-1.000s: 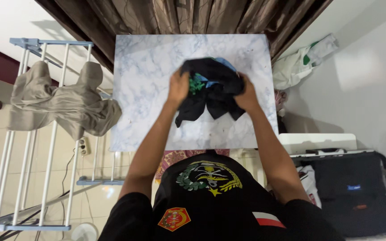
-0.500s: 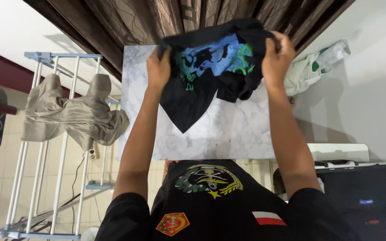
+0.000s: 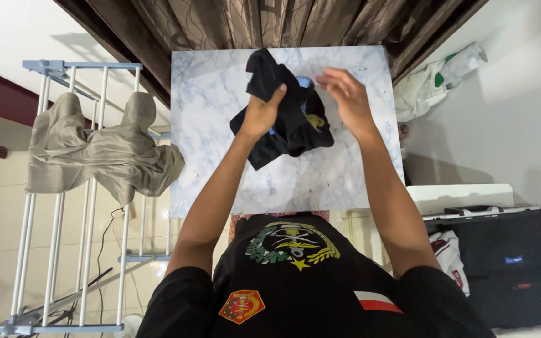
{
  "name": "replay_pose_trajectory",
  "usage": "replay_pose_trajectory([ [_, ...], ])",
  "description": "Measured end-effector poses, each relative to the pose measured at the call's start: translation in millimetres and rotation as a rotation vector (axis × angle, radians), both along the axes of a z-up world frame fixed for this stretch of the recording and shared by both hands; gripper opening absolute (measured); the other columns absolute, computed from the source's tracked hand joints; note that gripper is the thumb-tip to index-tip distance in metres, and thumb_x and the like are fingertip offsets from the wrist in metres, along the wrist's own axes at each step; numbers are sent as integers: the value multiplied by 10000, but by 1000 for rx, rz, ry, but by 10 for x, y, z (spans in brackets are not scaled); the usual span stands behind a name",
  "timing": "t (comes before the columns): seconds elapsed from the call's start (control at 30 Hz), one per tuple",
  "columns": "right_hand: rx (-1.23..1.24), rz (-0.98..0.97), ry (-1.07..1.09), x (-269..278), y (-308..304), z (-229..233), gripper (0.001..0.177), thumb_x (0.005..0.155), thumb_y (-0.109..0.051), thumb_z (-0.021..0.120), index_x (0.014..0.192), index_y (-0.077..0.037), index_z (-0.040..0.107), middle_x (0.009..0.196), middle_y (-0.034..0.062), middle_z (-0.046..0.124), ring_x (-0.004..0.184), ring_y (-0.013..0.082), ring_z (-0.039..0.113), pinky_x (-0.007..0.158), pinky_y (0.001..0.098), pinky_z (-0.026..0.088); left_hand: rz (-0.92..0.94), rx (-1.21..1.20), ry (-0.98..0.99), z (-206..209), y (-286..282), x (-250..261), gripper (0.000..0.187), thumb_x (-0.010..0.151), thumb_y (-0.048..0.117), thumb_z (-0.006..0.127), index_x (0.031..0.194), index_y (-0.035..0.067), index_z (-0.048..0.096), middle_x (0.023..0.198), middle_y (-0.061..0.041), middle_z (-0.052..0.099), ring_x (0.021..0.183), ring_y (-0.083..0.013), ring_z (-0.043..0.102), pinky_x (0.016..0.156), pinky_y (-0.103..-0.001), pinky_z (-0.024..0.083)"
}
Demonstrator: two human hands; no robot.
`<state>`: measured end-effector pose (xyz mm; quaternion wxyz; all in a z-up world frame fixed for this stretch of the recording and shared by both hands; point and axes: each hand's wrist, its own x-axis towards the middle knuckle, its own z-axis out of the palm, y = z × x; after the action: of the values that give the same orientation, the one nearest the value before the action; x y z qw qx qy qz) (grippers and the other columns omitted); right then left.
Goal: The person packs clothes into a suitcase, retrieves a shirt from a drying rack, and spreads and folds it on a table by hand.
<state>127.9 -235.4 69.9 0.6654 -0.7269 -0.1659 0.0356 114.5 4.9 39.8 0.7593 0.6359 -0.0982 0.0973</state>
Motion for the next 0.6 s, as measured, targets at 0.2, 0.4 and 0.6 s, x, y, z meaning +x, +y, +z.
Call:
replay_pose_trajectory([
  [0.2, -482, 146, -338, -373, -26, -1329, 985, 660, -82, 823, 1487, 160, 347, 1393, 372, 476, 1301, 509, 455, 1068, 537, 387, -57, -281, 432, 304, 111, -127, 433, 952, 267, 688, 1294, 16, 600, 1133, -55, 710, 918, -110, 704, 705, -266, 577],
  [0.4, -419, -230, -213, -384, 317, -1631, 344, 824, -37, 653, 1162, 12, 692, 1023, 208, 741, 979, 318, 720, 855, 390, 562, 222, 213, -253, 251, 375, -208, 399, 1103, 200, 692, 1382, -71, 606, 1321, -130, 701, 1193, -155, 637, 1009, -327, 502],
  [0.6, -296, -472, -245, -158, -137, -312, 225, 779, 60, 649, 977, 21, 749, 799, 59, 703, 710, 109, 609, 658, 278, 490, 369, 124, 462, 891, 902, -419, 435, 917, 263, 805, 1039, -145, 715, 922, -193, 704, 783, -303, 631, 679, -421, 490],
])
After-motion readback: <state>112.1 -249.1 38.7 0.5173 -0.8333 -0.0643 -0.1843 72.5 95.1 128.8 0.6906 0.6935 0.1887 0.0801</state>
